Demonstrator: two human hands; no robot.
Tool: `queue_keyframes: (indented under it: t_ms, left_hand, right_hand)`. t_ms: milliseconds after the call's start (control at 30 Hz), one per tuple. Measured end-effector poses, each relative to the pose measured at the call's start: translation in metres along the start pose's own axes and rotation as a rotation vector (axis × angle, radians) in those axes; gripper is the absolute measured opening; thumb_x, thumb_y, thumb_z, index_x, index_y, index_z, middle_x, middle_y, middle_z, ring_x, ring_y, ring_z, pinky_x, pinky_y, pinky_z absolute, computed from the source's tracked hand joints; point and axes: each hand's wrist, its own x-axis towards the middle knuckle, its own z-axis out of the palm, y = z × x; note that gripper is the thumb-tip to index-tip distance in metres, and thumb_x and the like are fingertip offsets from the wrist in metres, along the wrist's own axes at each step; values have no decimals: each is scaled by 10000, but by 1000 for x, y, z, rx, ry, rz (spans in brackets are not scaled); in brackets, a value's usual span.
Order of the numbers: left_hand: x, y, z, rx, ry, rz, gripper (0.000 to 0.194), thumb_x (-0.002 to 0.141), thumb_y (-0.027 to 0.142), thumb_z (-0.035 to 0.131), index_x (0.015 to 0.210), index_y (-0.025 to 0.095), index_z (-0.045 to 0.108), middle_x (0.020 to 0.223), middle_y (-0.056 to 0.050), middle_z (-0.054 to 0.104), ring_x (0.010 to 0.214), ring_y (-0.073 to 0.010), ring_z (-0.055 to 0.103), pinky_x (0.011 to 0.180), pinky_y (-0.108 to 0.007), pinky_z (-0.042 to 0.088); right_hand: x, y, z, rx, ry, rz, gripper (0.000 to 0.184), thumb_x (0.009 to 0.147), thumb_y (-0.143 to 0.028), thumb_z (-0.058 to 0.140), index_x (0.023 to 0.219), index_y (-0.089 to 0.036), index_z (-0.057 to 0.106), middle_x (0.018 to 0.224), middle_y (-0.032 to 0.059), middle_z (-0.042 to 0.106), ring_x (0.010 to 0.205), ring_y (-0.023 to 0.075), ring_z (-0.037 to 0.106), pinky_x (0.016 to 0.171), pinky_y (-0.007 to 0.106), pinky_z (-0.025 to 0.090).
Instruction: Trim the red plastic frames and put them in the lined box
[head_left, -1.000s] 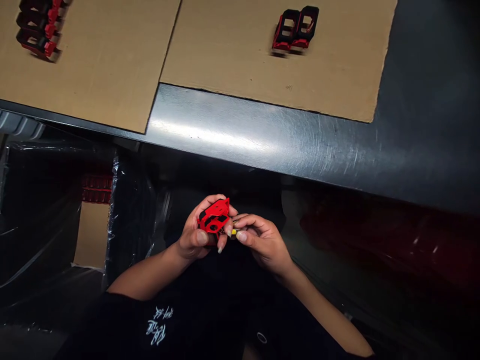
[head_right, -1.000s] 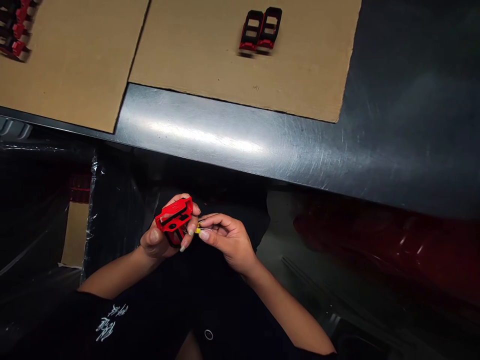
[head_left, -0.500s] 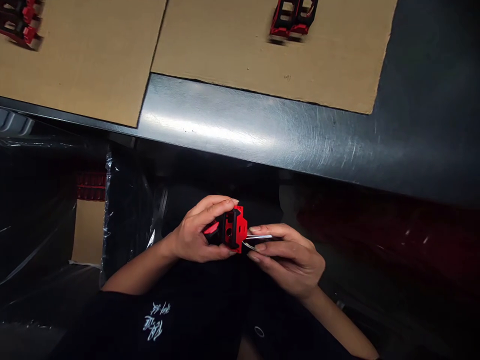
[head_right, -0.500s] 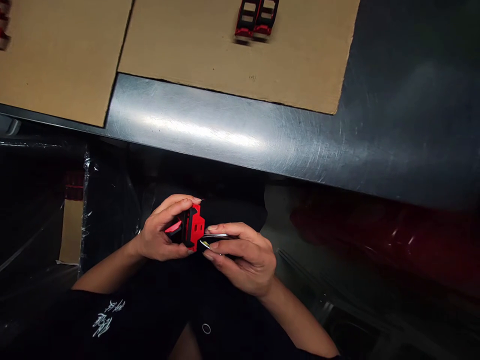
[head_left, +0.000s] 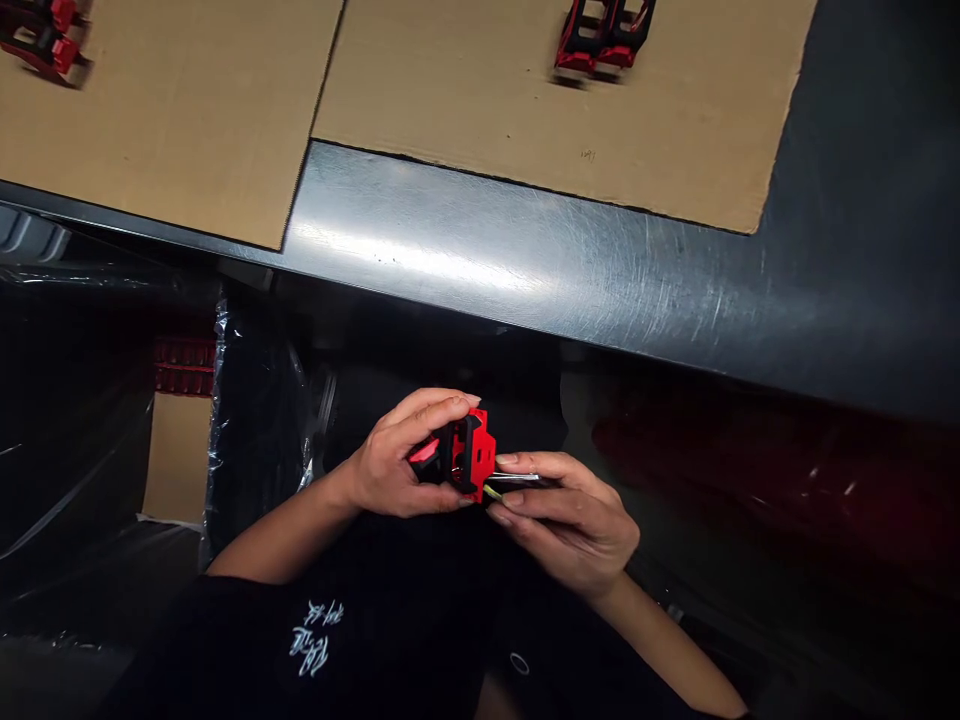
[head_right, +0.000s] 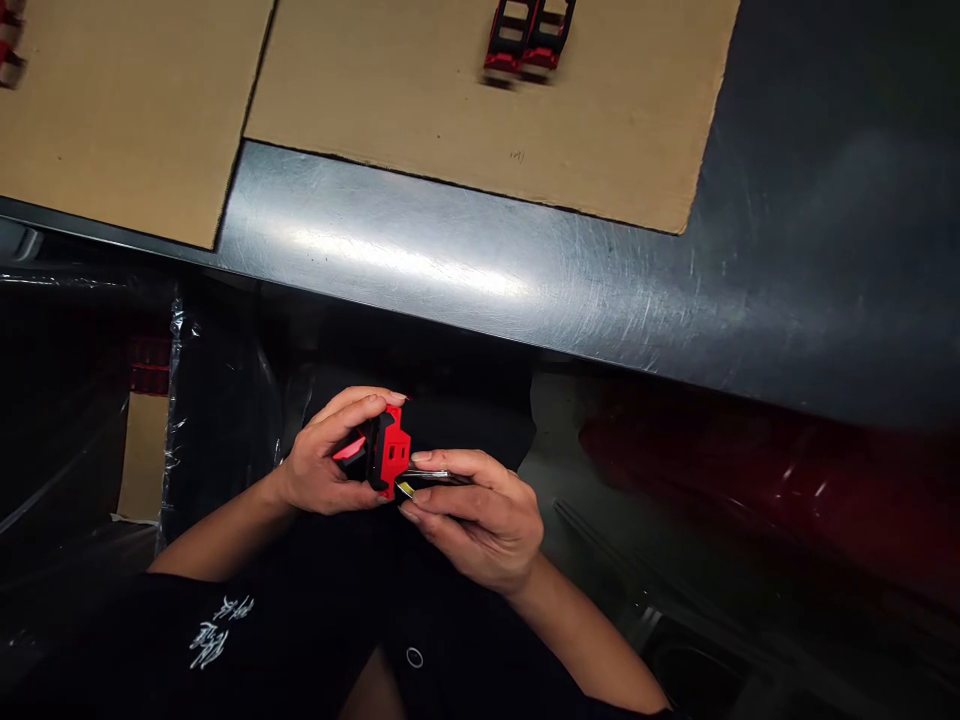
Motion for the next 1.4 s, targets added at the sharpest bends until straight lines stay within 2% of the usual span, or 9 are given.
queue_keyframes:
  t_ms: [467,733,967,1100,1200,1300,1400]
  left_hand:
    - [-2,-3,-1,48,13,9,904,796,388,851,1567,245,401,1353,-178,614,1211,-281,655,979,-439,617]
    - [-1,-1,-9,141,-44,16,897,814,426,835,1571,226,396,1292,-188,613,1156,-276,680,923,-440,646]
    - [-3,1,-12,196,-57,-7,895,799,429,848,1555,215,417,1280,-187,620,1144,-280,692,908,-430,654]
    - [-2,4,-12,215,-54,-42,873,782,474,850,1520,226,456,1263,-173,637,1114,-281,703,876,-427,663]
    - [-2,4,-12,220,-52,-42,893,794,484,836,1544,245,416,1257,-164,632,1094,-272,699,859,-427,660]
    - [-2,3,-12,195,-57,6,909,825,431,823,1581,240,355,1255,-164,607,1086,-255,683,860,-418,649]
    - [-2,0,-10,140,-36,-7,851,810,371,843,1538,248,420,1279,-158,594,1114,-255,669,891,-422,634]
  right_hand:
    - [1,0,2,-29,-14,-27,257,782,-65,829,965,-246,822,1044,75,812,817,207,807,665,281,700]
    - [4,-3,1,17,-52,76,316,772,-34,845,1002,-249,832,1036,69,820,882,210,809,764,285,704]
    - [3,-3,2,3,-67,107,369,765,-22,846,1034,-274,832,1014,57,824,851,212,812,752,293,705]
    - [3,-4,1,-8,-84,97,379,771,-6,829,1045,-267,830,999,56,820,840,207,811,747,284,703]
    - [3,-4,3,-16,-78,65,387,781,13,804,1055,-260,825,993,54,817,827,199,810,729,268,702]
    - [3,-4,5,-35,-62,27,396,779,30,792,1062,-246,817,970,48,817,814,191,808,726,262,699]
    - [2,-3,10,-56,-33,3,377,777,30,793,1047,-233,811,959,46,816,805,185,803,712,260,695]
